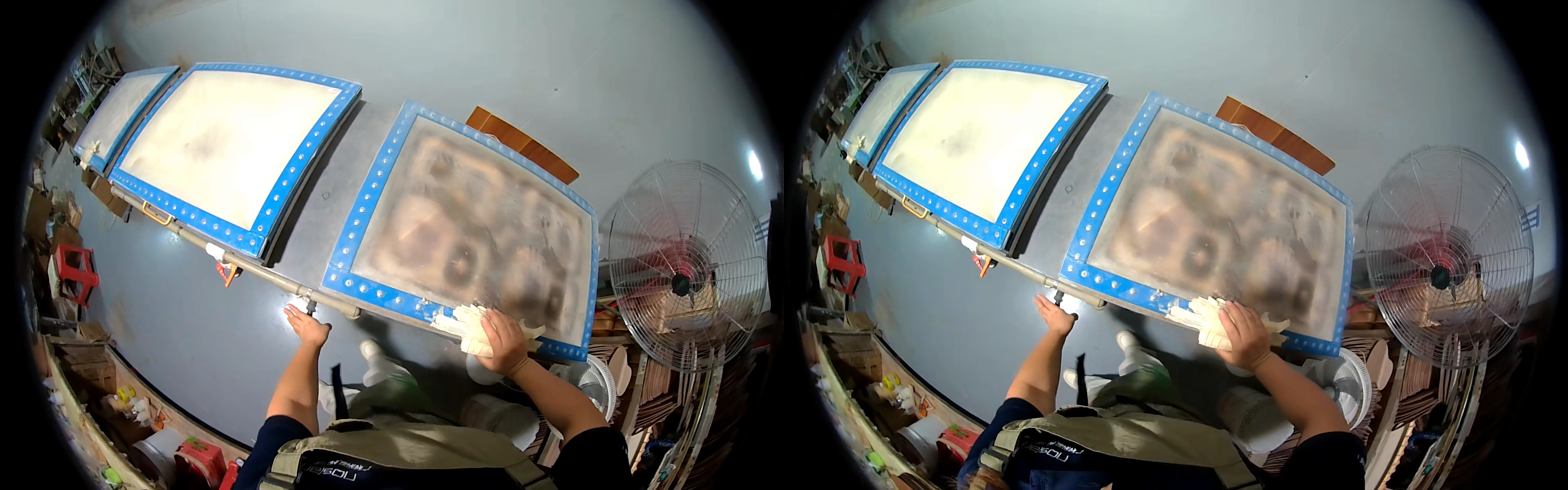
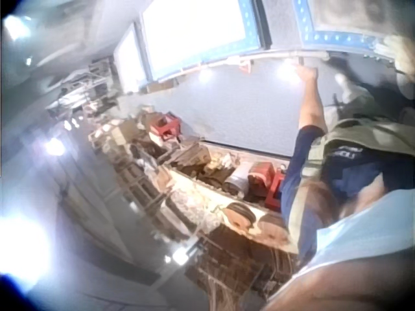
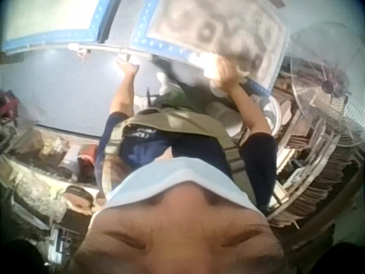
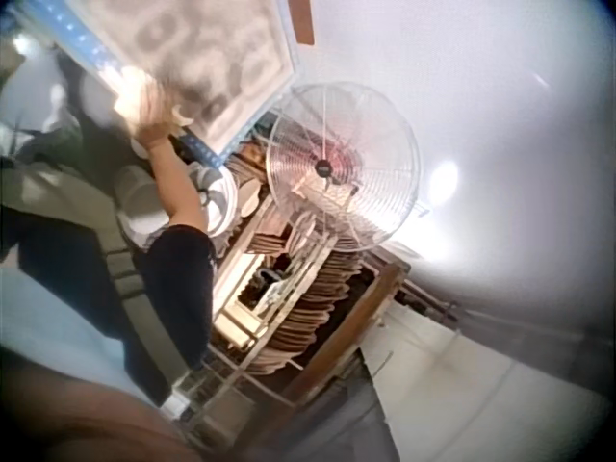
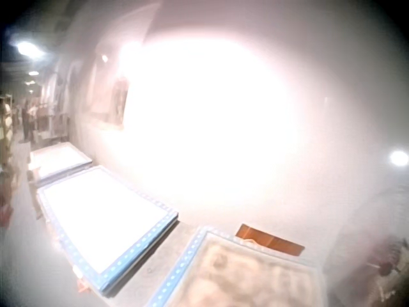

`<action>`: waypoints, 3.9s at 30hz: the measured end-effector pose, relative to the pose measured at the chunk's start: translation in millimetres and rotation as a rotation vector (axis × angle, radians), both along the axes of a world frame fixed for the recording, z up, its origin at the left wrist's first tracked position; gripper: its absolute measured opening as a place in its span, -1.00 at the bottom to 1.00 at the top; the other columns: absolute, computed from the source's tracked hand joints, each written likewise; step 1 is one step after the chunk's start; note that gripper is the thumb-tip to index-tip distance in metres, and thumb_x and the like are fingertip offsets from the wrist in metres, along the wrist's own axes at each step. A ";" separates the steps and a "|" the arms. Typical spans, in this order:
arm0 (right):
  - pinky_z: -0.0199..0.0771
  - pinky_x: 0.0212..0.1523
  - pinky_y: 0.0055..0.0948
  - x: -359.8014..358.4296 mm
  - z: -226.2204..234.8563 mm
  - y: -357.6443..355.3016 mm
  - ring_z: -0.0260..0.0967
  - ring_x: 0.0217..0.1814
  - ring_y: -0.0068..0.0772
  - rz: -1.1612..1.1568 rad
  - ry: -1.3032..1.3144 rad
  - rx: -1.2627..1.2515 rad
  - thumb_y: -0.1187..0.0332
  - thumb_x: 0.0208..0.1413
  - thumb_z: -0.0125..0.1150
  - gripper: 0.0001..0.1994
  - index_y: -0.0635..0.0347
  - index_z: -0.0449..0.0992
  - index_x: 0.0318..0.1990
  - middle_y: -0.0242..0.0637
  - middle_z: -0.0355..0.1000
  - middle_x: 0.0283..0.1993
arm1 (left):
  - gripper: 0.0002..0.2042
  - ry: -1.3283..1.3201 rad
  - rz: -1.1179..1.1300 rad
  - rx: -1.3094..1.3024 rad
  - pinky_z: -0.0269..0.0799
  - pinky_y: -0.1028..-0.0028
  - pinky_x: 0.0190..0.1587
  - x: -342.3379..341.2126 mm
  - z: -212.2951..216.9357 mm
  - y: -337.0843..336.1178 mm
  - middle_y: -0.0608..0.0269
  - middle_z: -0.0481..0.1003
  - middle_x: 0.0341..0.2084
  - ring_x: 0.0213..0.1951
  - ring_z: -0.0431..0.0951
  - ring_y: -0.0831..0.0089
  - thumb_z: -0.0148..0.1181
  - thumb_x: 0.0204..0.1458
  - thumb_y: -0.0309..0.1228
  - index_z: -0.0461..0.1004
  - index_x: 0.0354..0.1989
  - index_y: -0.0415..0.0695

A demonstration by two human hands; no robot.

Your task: The person applies glue to thin wooden strips and attaches them to the body of a ukulele. They then place the ukulele into a vacuum press machine to secure the pieces.

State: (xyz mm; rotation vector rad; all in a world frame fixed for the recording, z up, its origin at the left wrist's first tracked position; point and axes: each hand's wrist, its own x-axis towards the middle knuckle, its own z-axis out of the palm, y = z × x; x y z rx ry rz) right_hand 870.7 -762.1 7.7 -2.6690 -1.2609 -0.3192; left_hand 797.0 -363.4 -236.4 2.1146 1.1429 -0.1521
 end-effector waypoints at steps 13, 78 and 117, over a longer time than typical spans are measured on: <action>0.28 0.07 -0.09 -0.8 -1.7 -7.8 0.28 0.10 0.05 0.044 0.024 0.009 0.25 -0.42 0.38 -0.19 0.29 0.28 0.15 0.05 0.26 0.14 | -0.72 -0.112 0.110 -0.045 0.35 0.04 -0.08 -289.9 -147.2 48.5 -0.04 0.47 -0.20 -0.17 0.46 -0.02 0.19 -0.03 -0.38 0.43 -0.13 -0.20; 0.52 -0.51 -0.38 -923.0 -70.9 1446.9 0.48 -0.46 -0.27 0.921 1.153 0.088 0.62 0.02 -0.07 -0.74 0.33 0.51 -0.16 -0.13 0.47 -0.40 | -0.83 -0.609 1.903 0.666 0.41 0.56 -0.36 -851.0 218.5 392.7 0.28 0.47 -0.42 -0.45 0.45 0.58 0.07 0.13 -0.51 0.43 -0.12 -0.21; 0.37 -0.39 -0.24 -921.2 -26.4 1346.3 0.35 -0.43 -0.18 0.844 1.352 0.610 0.26 0.21 0.02 -0.74 0.31 0.25 -0.18 -0.05 0.39 -0.37 | -0.86 -0.380 1.934 0.716 0.44 0.47 -0.32 -840.9 224.3 374.3 0.18 0.53 -0.44 -0.42 0.54 0.46 0.13 0.08 -0.50 0.52 -0.19 -0.17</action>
